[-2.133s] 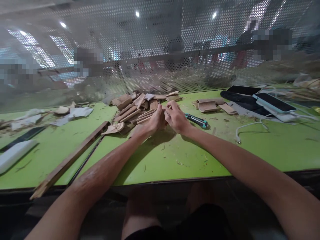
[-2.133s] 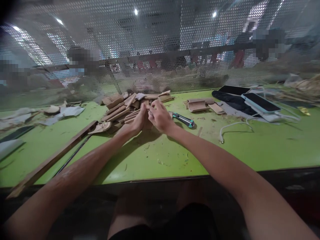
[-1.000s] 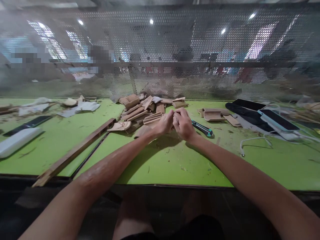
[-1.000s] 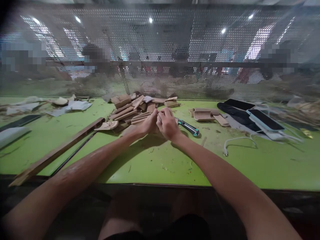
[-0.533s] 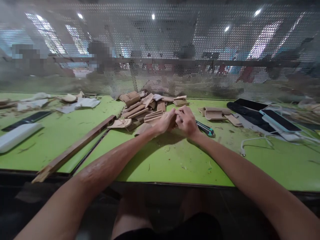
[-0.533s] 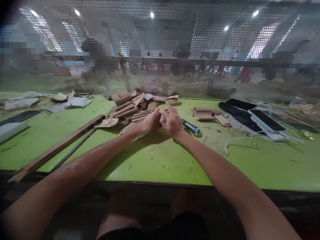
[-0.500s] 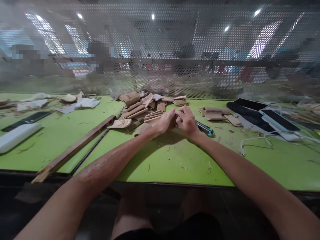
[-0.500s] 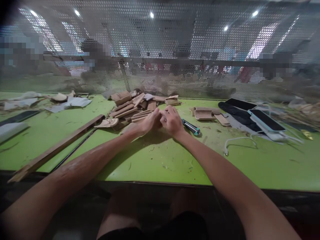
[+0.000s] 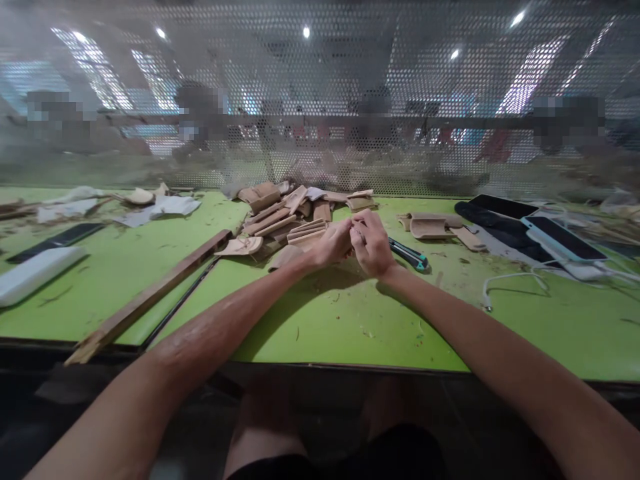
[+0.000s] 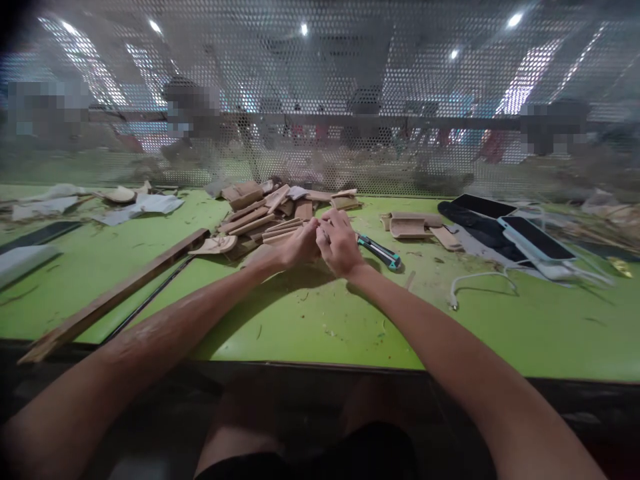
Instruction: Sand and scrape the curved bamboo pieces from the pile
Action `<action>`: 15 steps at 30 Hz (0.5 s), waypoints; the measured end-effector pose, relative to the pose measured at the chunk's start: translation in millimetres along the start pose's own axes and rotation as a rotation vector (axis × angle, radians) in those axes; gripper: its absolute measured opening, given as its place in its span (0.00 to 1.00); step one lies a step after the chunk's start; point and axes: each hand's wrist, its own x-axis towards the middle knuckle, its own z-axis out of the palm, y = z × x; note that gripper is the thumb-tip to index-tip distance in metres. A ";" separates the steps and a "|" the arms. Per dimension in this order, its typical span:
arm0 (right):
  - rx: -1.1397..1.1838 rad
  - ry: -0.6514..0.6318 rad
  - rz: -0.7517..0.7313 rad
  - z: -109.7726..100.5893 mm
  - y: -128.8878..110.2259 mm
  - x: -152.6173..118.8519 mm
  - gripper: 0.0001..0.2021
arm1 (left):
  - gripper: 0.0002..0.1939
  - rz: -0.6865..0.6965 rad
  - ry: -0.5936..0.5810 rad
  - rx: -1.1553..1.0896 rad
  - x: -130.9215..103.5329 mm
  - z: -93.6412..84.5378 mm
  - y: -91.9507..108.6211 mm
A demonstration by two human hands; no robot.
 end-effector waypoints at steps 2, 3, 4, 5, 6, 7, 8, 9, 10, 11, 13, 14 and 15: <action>0.007 0.009 -0.031 0.0 1.7 -0.6 0.17 | 0.32 0.019 -0.040 -0.036 1.2 -2.8 -6.5; 0.004 0.010 -0.041 0.2 3.5 -1.2 0.17 | 0.31 0.025 -0.035 -0.047 1.8 -4.0 -9.8; -0.002 0.011 -0.047 0.5 5.5 -2.0 0.17 | 0.30 0.029 -0.028 -0.053 2.5 -4.8 -12.8; -0.010 0.009 -0.049 0.9 7.8 -2.8 0.17 | 0.30 0.033 -0.022 -0.058 3.0 -5.4 -15.1; -0.017 0.005 -0.049 1.4 10.4 -3.8 0.17 | 0.30 0.034 -0.020 -0.059 3.2 -5.6 -16.3; -0.025 0.000 -0.047 2.0 13.3 -4.8 0.17 | 0.30 0.034 -0.018 -0.057 3.0 -5.5 -16.0; -0.034 -0.006 -0.043 2.7 16.7 -5.9 0.16 | 0.30 0.032 -0.013 -0.050 2.2 -5.2 -14.2; -0.044 -0.014 -0.040 3.4 20.5 -7.0 0.16 | 0.30 0.027 -0.004 -0.029 1.0 -4.7 -10.8; -0.056 -0.022 -0.035 4.1 24.7 -8.3 0.15 | 0.29 0.018 0.018 0.002 -0.8 -4.2 -6.3; -0.069 -0.026 -0.029 4.9 29.1 -9.5 0.15 | 0.29 0.018 0.053 0.043 -2.9 -3.9 -1.1; -0.096 -0.026 -0.021 6.4 37.3 -11.7 0.14 | 0.27 -0.002 0.120 0.160 -7.2 -3.9 9.0; -0.107 -0.025 -0.018 7.0 40.4 -12.5 0.13 | 0.27 -0.008 0.153 0.210 -9.0 -4.5 12.6; -0.116 -0.024 -0.017 7.6 42.6 -13.0 0.13 | 0.26 -0.007 0.177 0.244 -10.2 -5.4 14.7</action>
